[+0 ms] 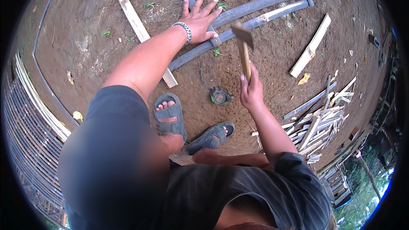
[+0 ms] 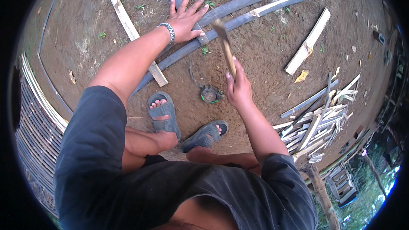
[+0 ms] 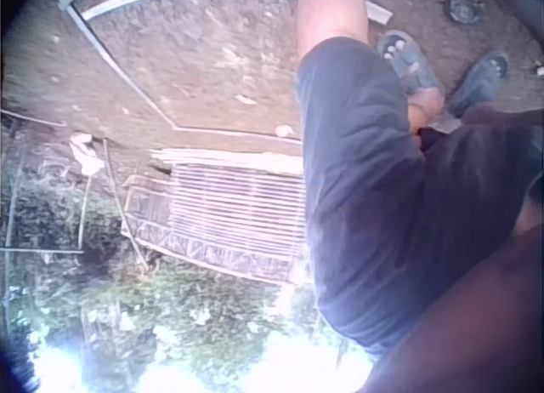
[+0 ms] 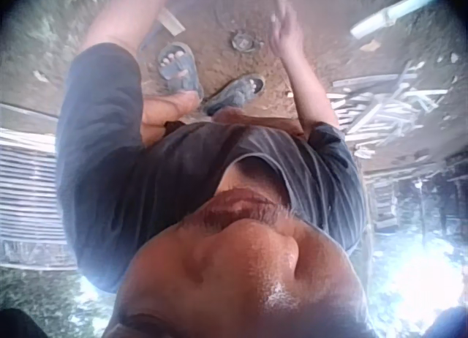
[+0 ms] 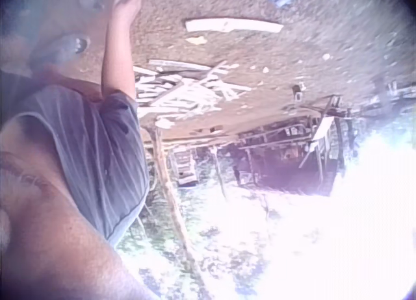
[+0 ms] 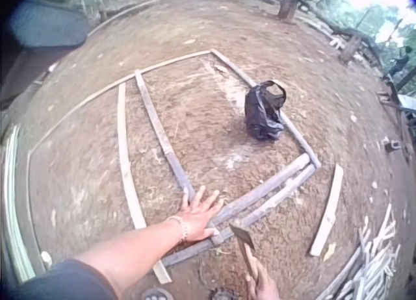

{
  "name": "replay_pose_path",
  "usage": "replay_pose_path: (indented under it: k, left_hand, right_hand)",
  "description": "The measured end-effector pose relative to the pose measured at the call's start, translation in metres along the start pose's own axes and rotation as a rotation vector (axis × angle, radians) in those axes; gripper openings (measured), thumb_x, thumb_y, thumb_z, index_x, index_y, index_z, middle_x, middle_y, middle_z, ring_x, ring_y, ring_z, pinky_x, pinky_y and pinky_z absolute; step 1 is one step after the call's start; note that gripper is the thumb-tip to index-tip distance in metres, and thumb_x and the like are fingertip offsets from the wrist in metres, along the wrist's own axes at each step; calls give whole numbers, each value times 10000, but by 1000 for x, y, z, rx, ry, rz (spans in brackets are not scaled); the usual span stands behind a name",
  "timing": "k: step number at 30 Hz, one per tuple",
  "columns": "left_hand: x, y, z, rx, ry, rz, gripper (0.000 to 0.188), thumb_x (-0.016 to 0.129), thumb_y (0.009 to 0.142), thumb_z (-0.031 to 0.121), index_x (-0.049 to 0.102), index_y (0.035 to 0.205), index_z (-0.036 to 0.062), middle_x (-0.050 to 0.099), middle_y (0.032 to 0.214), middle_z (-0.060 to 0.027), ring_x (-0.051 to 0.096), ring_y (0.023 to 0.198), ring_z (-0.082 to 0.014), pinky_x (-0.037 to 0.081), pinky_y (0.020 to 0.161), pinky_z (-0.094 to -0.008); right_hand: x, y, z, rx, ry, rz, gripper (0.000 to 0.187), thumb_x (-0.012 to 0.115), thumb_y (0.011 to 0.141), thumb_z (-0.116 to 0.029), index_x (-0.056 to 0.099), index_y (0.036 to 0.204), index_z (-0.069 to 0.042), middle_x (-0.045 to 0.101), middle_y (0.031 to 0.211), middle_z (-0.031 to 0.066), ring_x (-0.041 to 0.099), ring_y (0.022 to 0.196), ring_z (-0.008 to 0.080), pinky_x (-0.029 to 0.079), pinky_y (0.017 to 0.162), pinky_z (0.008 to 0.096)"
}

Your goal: The person assembles a rectangular bamboo frame on the ground. They measure the bamboo strips with a tape measure, position them into a grid, and secure the joints using a small axe to drive wooden pegs into the intersections.

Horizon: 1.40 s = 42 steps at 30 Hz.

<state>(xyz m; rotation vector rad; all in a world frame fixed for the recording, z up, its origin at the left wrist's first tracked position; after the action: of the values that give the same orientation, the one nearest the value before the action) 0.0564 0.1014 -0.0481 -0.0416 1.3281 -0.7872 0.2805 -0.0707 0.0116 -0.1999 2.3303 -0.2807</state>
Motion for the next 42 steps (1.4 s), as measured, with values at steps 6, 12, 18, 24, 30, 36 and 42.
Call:
replay_pose_path:
  k: [6, 12, 18, 24, 30, 36, 42]
  left_hand:
    - [0, 0, 0, -11, 6, -24, 894, 643, 951, 490, 162, 1664, 248, -3, 1750, -23, -82, 1591, -377, -77, 1209, -707]
    - [-2, -1, 1, -24, 20, -37, 892, 643, 956, 468, 143, 1666, 266, -2, 1749, -13, -70, 1593, -370, -67, 1221, -693]
    - [1, 2, -1, -14, 26, -11, 905, 655, 949, 460, 143, 1667, 258, 17, 1749, -12, -64, 1596, -361, -65, 1222, -691]
    - [-4, 1, 4, -16, 13, -51, 908, 642, 954, 478, 133, 1669, 245, 29, 1749, -16, -56, 1597, -355, -58, 1225, -689]
    - [-1, -1, 2, -17, 14, -27, 904, 630, 958, 499, 138, 1670, 238, 35, 1749, -20, -55, 1599, -348, -69, 1231, -672]
    - [-4, 0, 3, -26, 8, -46, 910, 646, 949, 490, 150, 1668, 235, 40, 1749, -26, -42, 1600, -348, -64, 1232, -672]
    - [-5, -2, 3, -24, 26, -48, 918, 636, 952, 516, 136, 1671, 241, 35, 1749, -40, -61, 1600, -344, -63, 1231, -672]
  right_hand:
    - [-5, -18, -6, 137, -109, -212, 508, 589, 1020, -170, 440, 1504, -130, 611, 1366, 242, 629, 1194, 443, 537, 979, 494]
    - [-2, -17, -4, 2, -163, -159, 519, 600, 1009, -155, 446, 1504, -137, 644, 1307, 238, 654, 1141, 449, 551, 942, 497]
    - [-9, -20, -10, -68, -138, -85, 548, 626, 988, -142, 453, 1508, -157, 670, 1232, 236, 682, 1074, 436, 569, 897, 489]
    - [-1, -15, 4, 42, -261, -235, 541, 633, 986, -140, 462, 1499, -127, 658, 1273, 232, 683, 1082, 434, 577, 865, 486]
    - [-9, -23, -1, -182, -128, -55, 514, 618, 998, -126, 455, 1483, -74, 636, 1305, 265, 652, 1145, 466, 550, 928, 492]
    - [-3, -14, -2, 34, -165, -205, 496, 625, 977, -90, 482, 1452, -63, 641, 1324, 242, 642, 1177, 450, 552, 953, 491]
    - [-3, -15, -1, 72, -172, -219, 494, 599, 1011, -151, 462, 1483, -108, 650, 1265, 276, 649, 1145, 469, 538, 957, 505]
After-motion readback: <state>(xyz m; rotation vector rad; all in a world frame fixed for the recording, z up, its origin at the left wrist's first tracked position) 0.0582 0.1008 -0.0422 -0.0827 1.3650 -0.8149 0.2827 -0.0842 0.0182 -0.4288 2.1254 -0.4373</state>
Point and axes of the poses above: each hand's wrist, its own y-axis towards the middle knuckle, its own x-axis out of the palm, z = x × y, the point moved 4 cm from there along y, towards the middle knuckle
